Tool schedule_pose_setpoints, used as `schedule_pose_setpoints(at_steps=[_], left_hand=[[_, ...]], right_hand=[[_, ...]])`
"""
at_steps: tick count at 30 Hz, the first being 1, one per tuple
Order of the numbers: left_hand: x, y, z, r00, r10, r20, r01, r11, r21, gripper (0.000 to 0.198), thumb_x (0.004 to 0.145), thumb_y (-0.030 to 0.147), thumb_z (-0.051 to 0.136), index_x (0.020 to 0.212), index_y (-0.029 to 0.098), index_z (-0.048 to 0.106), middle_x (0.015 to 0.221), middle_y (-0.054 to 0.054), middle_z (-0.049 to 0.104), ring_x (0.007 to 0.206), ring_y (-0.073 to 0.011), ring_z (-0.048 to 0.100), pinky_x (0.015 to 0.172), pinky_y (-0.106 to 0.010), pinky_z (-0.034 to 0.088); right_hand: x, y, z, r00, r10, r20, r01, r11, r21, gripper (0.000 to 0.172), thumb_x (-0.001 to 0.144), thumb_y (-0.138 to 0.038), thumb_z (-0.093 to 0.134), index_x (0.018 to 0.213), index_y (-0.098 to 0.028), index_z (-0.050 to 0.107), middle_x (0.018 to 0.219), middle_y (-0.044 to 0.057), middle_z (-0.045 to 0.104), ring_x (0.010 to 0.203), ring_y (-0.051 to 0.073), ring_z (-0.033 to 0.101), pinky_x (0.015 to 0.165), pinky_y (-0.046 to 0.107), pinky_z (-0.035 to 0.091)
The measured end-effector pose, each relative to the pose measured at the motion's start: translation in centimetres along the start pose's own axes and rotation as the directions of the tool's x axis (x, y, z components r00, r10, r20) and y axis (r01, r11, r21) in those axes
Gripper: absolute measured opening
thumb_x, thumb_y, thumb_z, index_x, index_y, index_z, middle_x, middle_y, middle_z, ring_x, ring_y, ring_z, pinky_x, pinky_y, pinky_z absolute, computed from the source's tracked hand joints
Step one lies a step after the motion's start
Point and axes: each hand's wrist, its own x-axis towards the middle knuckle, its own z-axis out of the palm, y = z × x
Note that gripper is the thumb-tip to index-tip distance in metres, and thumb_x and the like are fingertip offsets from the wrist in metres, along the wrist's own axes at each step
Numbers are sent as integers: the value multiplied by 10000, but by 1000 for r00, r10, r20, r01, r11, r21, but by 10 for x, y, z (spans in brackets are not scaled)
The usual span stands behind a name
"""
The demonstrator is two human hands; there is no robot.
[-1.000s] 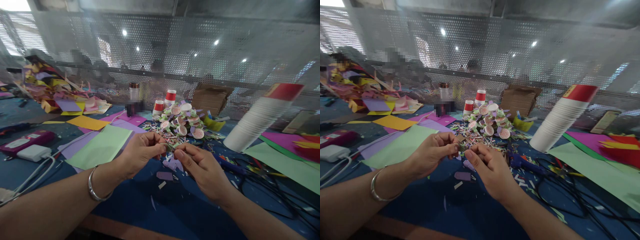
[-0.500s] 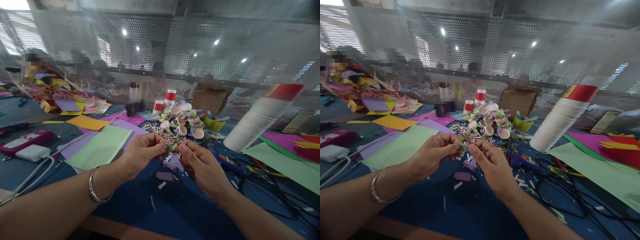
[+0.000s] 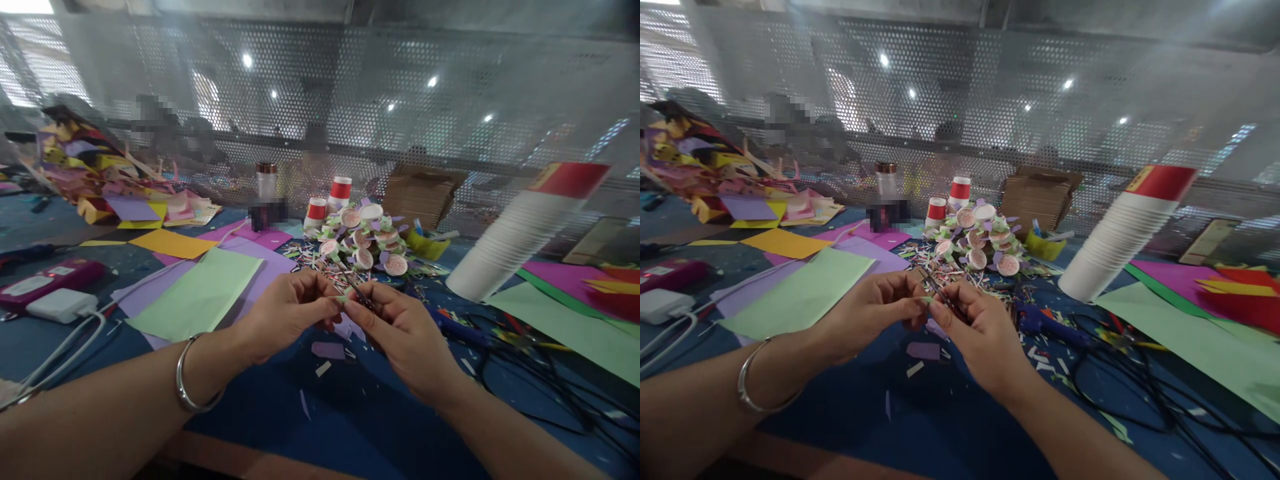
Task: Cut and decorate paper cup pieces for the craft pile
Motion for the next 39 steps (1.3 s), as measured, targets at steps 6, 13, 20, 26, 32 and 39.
schedule_pose_setpoints(at_steps=[6,13,20,26,32,39], left_hand=[[-1,2,0,1000,-3,-9,2,999,-40,141,735,162,737,773,133,604,671,28,611,632,-78,563,631,-209,441],[0,-1,2,997,19,-77,-28,993,-110,164,721,179,748,729,139,589,658,45,566,615,-60,487,610,-197,392],[-3,0,-1,995,81,-52,-69,977,201,146,709,209,734,740,150,604,671,37,562,630,-95,480,607,-244,378],[-5,-1,6,1000,14,-16,-16,991,-133,210,705,188,785,771,147,589,733,34,592,698,-85,533,667,-215,427],[-6,-3,8,995,-95,10,94,953,-286,180,756,172,789,782,133,615,757,14,643,687,-80,584,659,-208,468],[-6,-3,8,1000,-23,-10,21,979,-203,153,767,159,744,751,133,594,666,22,619,625,-78,565,649,-214,450]], right_hand=[[0,1,-1,999,-10,-40,9,999,-34,186,898,-382,716,895,-205,661,787,-26,632,665,101,542,637,231,455],[-1,-1,2,1000,-14,-24,12,998,-66,181,874,-356,720,874,-191,646,789,-13,605,690,114,519,636,234,423],[-2,-3,3,994,-102,-46,91,975,-202,186,898,-348,645,822,-180,622,734,-17,564,635,103,487,582,220,411],[-3,-3,3,991,-95,-95,79,984,-162,185,881,-365,667,862,-181,658,734,-9,619,627,104,527,574,215,431],[-3,0,3,987,-67,-149,61,997,-47,132,814,-289,753,853,-196,668,749,-28,659,642,88,576,592,181,474],[-4,-1,5,994,-82,-67,82,997,-6,79,873,-272,712,892,-203,679,763,-27,706,704,90,660,670,167,518]])
